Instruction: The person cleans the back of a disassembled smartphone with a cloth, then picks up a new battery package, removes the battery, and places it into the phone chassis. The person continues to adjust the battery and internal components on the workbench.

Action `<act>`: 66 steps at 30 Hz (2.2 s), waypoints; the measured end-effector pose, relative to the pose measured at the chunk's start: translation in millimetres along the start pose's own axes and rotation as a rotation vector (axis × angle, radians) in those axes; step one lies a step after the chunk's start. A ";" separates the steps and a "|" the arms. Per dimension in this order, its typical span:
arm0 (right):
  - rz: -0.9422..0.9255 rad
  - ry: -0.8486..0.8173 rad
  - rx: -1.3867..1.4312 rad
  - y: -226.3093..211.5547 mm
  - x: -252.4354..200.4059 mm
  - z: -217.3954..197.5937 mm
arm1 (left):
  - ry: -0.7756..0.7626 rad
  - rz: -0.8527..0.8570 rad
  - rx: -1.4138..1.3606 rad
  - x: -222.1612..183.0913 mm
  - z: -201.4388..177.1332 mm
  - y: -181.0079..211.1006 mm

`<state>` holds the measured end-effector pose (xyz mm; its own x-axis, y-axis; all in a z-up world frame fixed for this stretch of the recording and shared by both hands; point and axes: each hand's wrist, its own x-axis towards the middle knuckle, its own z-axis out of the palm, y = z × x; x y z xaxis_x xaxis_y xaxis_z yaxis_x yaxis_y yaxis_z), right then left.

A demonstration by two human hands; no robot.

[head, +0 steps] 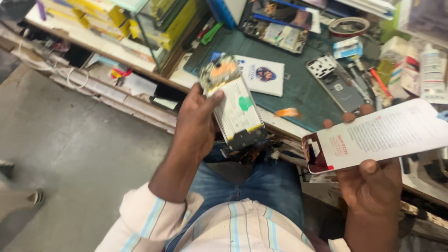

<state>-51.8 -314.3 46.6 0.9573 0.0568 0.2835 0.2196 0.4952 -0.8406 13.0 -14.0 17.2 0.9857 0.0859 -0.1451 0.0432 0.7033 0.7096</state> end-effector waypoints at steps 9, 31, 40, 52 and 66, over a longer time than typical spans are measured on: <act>-0.084 0.036 -0.048 -30.6 24.2 -0.5 | -0.015 -0.064 0.010 -37.9 -13.0 -20.5; -0.724 -0.500 -1.640 -85.8 84.8 84.3 | -0.381 -0.343 0.313 -99.8 9.0 -68.5; -0.749 -0.722 -1.399 -38.9 62.7 98.1 | -0.559 -0.366 0.190 -97.7 6.2 -78.7; -0.620 -0.859 -1.252 -0.8 -2.7 60.3 | -0.209 -0.485 -0.045 -91.6 -16.7 -60.1; -0.368 -0.576 -1.091 36.9 -42.7 31.8 | -0.143 -0.361 0.110 -100.2 -24.0 -62.1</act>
<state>-90.5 -270.9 18.2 0.6487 0.5683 0.5062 0.7532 -0.3845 -0.5337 -92.4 -49.4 -28.9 0.9164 -0.2571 -0.3068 0.4003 0.5897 0.7014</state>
